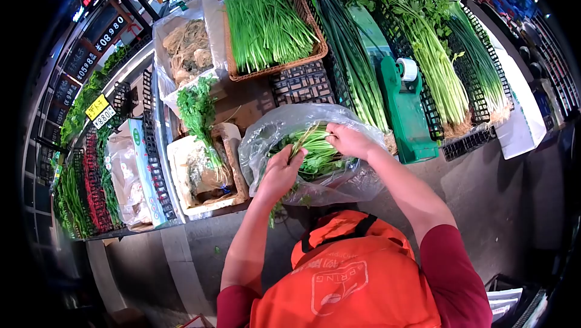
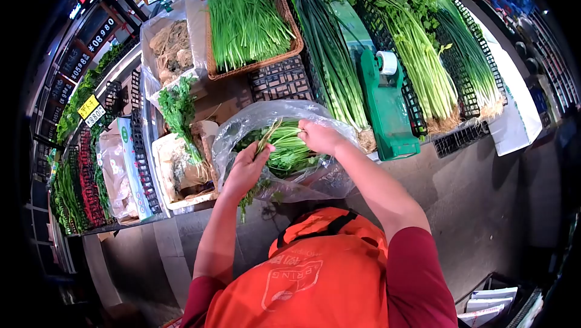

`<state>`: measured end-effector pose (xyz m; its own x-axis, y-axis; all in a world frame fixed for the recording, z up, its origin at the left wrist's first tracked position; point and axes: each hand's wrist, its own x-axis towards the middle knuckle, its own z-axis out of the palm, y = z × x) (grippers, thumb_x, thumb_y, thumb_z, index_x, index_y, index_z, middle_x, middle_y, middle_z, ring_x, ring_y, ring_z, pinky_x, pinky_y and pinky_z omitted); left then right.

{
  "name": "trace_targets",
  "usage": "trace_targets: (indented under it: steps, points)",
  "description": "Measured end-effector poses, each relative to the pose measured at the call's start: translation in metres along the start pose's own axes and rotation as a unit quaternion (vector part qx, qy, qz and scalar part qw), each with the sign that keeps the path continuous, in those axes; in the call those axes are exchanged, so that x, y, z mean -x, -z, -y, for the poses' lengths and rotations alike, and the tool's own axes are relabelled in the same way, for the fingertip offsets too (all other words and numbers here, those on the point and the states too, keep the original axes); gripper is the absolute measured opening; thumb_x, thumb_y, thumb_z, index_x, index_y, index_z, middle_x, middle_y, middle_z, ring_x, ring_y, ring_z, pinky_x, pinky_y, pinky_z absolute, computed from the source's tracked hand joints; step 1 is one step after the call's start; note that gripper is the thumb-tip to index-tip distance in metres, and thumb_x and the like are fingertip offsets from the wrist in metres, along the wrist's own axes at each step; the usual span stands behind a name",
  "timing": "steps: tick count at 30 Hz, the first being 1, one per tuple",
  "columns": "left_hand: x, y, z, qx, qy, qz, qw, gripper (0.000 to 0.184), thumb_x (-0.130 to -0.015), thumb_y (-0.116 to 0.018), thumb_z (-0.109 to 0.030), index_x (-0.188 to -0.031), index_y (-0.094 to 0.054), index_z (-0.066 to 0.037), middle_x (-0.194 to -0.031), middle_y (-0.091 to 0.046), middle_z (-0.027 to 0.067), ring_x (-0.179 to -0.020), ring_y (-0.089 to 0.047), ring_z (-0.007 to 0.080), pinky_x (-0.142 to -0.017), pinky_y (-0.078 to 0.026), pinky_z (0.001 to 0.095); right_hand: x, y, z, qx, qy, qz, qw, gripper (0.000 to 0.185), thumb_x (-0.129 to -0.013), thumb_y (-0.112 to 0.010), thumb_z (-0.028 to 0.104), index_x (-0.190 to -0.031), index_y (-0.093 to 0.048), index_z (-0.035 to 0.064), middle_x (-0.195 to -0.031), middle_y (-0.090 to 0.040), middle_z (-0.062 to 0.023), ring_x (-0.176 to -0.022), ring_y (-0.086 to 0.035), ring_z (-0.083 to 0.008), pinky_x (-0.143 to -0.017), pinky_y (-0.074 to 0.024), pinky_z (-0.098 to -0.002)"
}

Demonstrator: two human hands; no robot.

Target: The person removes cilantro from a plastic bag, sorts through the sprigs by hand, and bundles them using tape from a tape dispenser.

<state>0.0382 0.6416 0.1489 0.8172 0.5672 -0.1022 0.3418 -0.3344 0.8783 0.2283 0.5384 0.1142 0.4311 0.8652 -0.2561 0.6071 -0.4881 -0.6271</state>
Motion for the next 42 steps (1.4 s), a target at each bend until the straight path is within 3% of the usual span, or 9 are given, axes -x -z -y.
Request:
trace_targets:
  steps: [7, 12, 16, 21, 24, 26, 28, 36, 42]
  points:
    - [-0.015, 0.002, -0.009, -0.145, -0.019, -0.022, 0.989, 0.031, -0.082, -0.057, -0.024, -0.107, -0.053, -0.005, -0.074, -0.057, 0.0153, -0.068, -0.053, 0.0296, -0.064, -0.041, 0.0367, -0.018, 0.002, -0.008, -0.188, -0.021, 0.087, 0.978, 0.024, -0.085, -0.054, 0.023, -0.098, -0.050, 0.0031, -0.076, -0.059, -0.0054, -0.059, -0.057, -0.0126, -0.062, -0.0459, -0.0296]
    - [-0.023, -0.010, -0.013, -0.240, -0.074, -0.004, 0.968, 0.062, -0.069, -0.071, -0.024, -0.122, -0.042, -0.011, -0.111, -0.055, 0.0162, -0.098, -0.054, 0.0339, -0.083, -0.043, 0.0411, 0.004, 0.013, 0.010, -0.307, -0.036, 0.082, 0.948, 0.011, -0.087, -0.054, 0.017, -0.090, -0.052, 0.0069, -0.067, -0.053, 0.0007, -0.055, -0.050, -0.0078, -0.049, -0.0418, -0.0223]
    - [-0.030, -0.017, -0.013, -0.284, -0.093, -0.009, 0.954, 0.063, -0.067, -0.072, -0.023, -0.121, -0.043, -0.012, -0.110, -0.055, 0.0135, -0.100, -0.053, 0.0334, -0.082, -0.044, 0.0406, 0.016, 0.017, 0.024, -0.372, -0.018, 0.109, 0.922, 0.010, -0.085, -0.055, 0.016, -0.084, -0.054, 0.0059, -0.065, -0.054, -0.0004, -0.052, -0.050, -0.0091, -0.045, -0.0401, -0.0216]
    - [-0.026, -0.005, -0.007, -0.188, -0.149, -0.105, 0.965, 0.025, -0.070, -0.067, -0.018, -0.092, -0.061, -0.008, -0.092, -0.061, 0.0110, -0.085, -0.059, 0.0289, -0.071, -0.046, 0.0357, 0.027, 0.038, 0.018, -0.530, 0.030, 0.170, 0.830, 0.058, -0.090, -0.033, 0.053, -0.116, -0.051, 0.0036, -0.108, -0.058, -0.0084, -0.100, -0.053, -0.0137, -0.078, -0.0408, -0.0298]
    - [-0.009, 0.009, -0.018, 0.000, -0.137, -0.078, 0.987, 0.021, -0.075, -0.067, -0.017, -0.089, -0.059, -0.003, -0.085, -0.055, 0.0087, -0.075, -0.054, 0.0214, -0.068, -0.043, 0.0294, 0.023, 0.019, 0.006, -0.559, 0.059, 0.103, 0.820, 0.059, -0.091, -0.033, 0.052, -0.123, -0.045, 0.0033, -0.121, -0.052, -0.0111, -0.112, -0.048, -0.0174, -0.089, -0.0383, -0.0347]
    - [-0.001, 0.020, -0.020, 0.011, -0.164, -0.073, 0.984, 0.020, -0.078, -0.066, -0.017, -0.089, -0.058, -0.002, -0.087, -0.050, 0.0074, -0.078, -0.050, 0.0189, -0.070, -0.041, 0.0277, -0.006, -0.031, -0.017, -0.346, 0.136, 0.055, 0.927, 0.056, -0.093, -0.029, 0.045, -0.134, -0.033, 0.0068, -0.134, -0.039, -0.0140, -0.129, -0.028, -0.0238, -0.108, -0.0181, -0.0331]
    - [0.001, 0.022, -0.021, 0.031, -0.174, -0.077, 0.981, 0.020, -0.080, -0.064, -0.017, -0.089, -0.057, -0.001, -0.089, -0.047, 0.0068, -0.081, -0.046, 0.0179, -0.072, -0.039, 0.0267, 0.007, -0.056, -0.006, -0.036, 0.119, -0.003, 0.992, 0.052, -0.093, -0.032, 0.042, -0.133, -0.034, 0.0082, -0.133, -0.040, -0.0132, -0.129, -0.026, -0.0266, -0.106, -0.0224, -0.0341]
    - [0.022, 0.047, -0.043, 0.200, -0.234, -0.133, 0.942, 0.018, -0.092, -0.045, -0.026, -0.092, -0.052, -0.010, -0.088, -0.054, 0.0027, -0.097, -0.052, 0.0194, -0.087, -0.040, 0.0357, 0.005, -0.084, -0.023, 0.130, 0.170, -0.115, 0.970, 0.009, -0.081, -0.051, 0.020, -0.087, -0.057, 0.0156, -0.085, -0.052, -0.0017, -0.091, -0.047, -0.0213, -0.081, -0.0402, -0.0399]
    - [0.053, 0.116, -0.102, 0.663, -0.334, -0.125, 0.658, 0.029, -0.092, -0.039, -0.041, -0.079, -0.044, -0.015, -0.061, -0.040, -0.0057, -0.054, -0.039, 0.0049, -0.057, -0.040, 0.0223, 0.005, -0.080, -0.010, 0.202, 0.099, -0.106, 0.969, 0.017, -0.084, -0.050, 0.029, -0.089, -0.058, 0.0146, -0.091, -0.054, -0.0014, -0.097, -0.047, -0.0219, -0.084, -0.0381, -0.0413]
